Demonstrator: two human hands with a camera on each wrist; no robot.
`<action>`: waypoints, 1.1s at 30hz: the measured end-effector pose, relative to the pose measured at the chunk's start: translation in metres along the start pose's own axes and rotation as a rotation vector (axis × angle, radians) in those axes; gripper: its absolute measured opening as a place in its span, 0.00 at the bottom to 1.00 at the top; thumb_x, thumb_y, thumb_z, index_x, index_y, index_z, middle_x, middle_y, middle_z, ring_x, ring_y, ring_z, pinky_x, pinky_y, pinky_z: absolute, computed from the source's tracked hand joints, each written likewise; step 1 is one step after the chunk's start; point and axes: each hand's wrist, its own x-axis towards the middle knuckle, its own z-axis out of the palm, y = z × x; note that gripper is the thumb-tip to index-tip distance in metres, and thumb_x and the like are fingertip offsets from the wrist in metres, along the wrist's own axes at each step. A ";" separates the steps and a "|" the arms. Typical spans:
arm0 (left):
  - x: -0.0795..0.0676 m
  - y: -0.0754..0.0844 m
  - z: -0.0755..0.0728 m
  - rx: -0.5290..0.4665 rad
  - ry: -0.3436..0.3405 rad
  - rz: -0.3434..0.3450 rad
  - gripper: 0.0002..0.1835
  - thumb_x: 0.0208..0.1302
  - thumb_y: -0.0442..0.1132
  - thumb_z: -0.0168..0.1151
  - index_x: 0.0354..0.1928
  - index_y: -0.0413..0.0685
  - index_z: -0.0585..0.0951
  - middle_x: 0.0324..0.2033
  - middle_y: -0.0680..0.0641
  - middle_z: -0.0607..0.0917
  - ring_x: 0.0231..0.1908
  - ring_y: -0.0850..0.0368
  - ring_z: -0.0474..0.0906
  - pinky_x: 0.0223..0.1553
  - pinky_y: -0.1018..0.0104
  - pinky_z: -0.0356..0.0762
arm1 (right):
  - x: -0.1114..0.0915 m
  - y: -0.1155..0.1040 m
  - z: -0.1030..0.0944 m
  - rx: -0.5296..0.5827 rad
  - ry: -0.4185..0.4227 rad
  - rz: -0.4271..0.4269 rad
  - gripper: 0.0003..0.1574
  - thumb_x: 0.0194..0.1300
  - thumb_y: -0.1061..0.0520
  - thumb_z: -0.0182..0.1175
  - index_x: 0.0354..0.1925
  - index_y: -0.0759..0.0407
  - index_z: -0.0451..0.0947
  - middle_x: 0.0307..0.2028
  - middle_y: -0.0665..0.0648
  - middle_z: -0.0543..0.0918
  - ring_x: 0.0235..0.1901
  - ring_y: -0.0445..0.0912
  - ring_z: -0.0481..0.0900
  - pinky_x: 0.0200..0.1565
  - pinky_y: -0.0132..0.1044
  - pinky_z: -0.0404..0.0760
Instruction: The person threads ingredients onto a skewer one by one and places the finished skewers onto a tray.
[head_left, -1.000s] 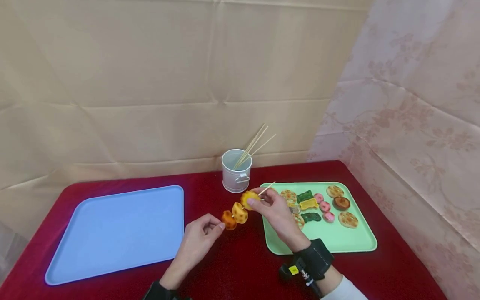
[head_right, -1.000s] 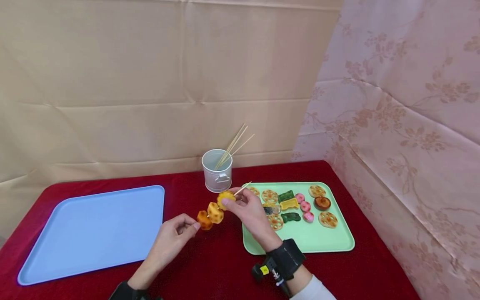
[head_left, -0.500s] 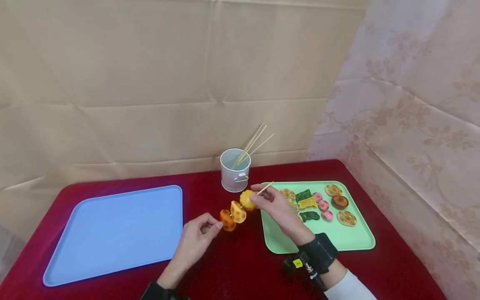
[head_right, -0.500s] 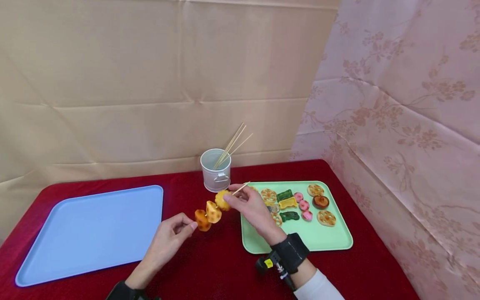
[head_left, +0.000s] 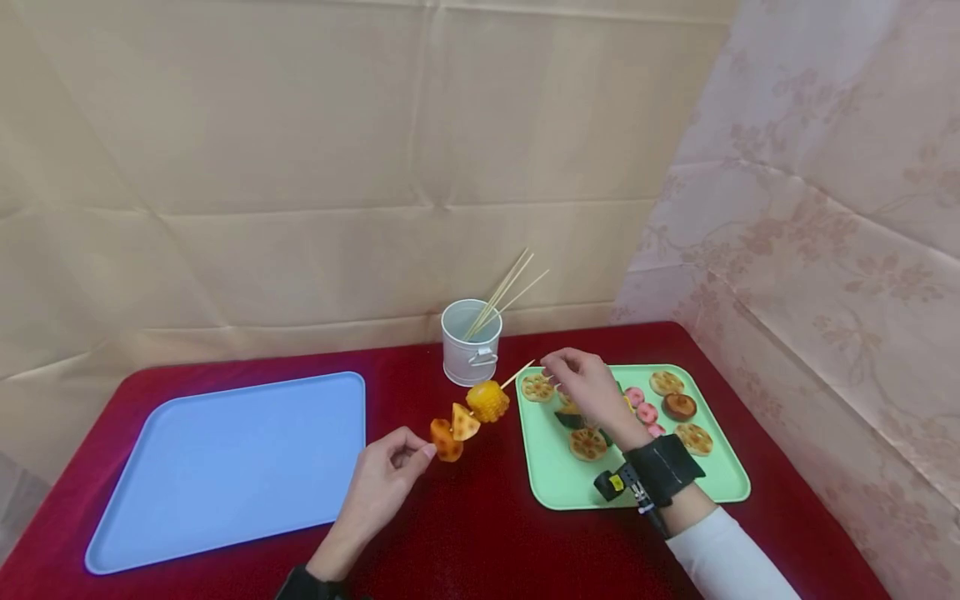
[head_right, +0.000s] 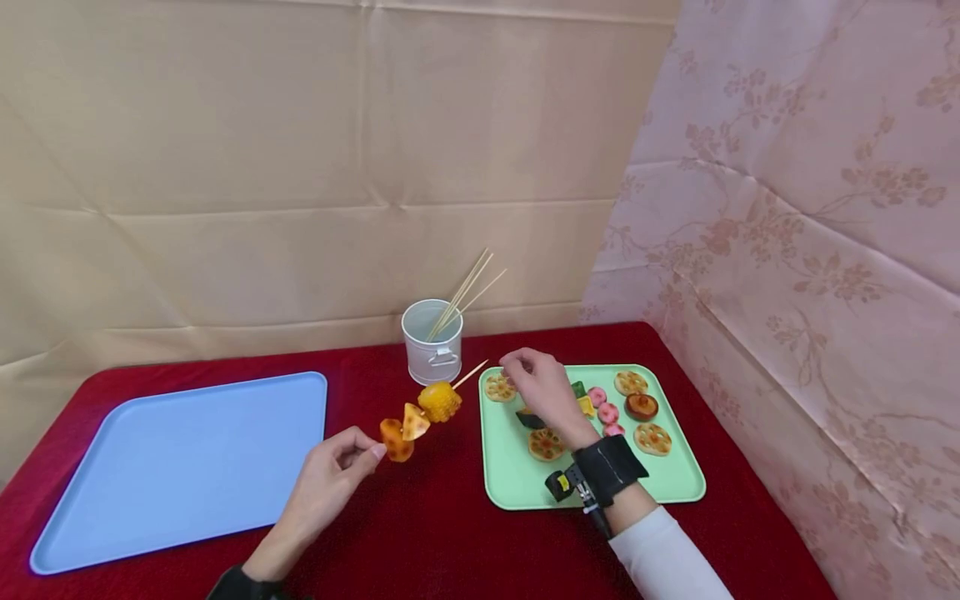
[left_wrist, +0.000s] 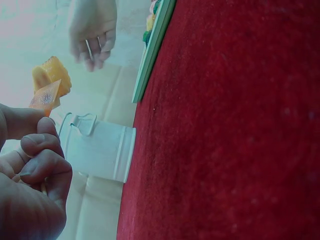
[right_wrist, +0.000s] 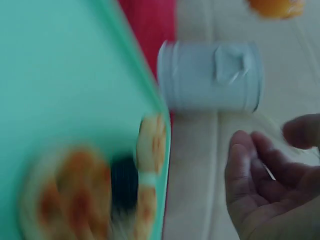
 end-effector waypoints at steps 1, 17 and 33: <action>0.000 0.000 0.000 0.006 0.005 0.002 0.05 0.67 0.32 0.68 0.32 0.46 0.85 0.19 0.55 0.76 0.20 0.64 0.65 0.23 0.71 0.61 | 0.004 0.002 -0.001 -0.101 0.007 -0.022 0.21 0.78 0.49 0.56 0.52 0.65 0.84 0.44 0.63 0.88 0.41 0.55 0.83 0.45 0.42 0.82; -0.002 0.000 -0.004 0.011 0.016 -0.011 0.04 0.67 0.33 0.68 0.32 0.46 0.85 0.19 0.55 0.75 0.19 0.64 0.64 0.22 0.70 0.61 | 0.025 0.014 0.017 -0.692 -0.147 -0.180 0.21 0.66 0.54 0.72 0.50 0.68 0.84 0.37 0.60 0.85 0.38 0.53 0.80 0.45 0.49 0.80; -0.002 0.001 -0.004 0.001 0.017 -0.024 0.04 0.68 0.34 0.68 0.33 0.45 0.85 0.19 0.54 0.75 0.20 0.64 0.64 0.23 0.71 0.61 | 0.023 0.019 0.015 -0.599 -0.122 -0.180 0.19 0.62 0.54 0.74 0.44 0.67 0.84 0.32 0.56 0.78 0.34 0.49 0.73 0.37 0.42 0.74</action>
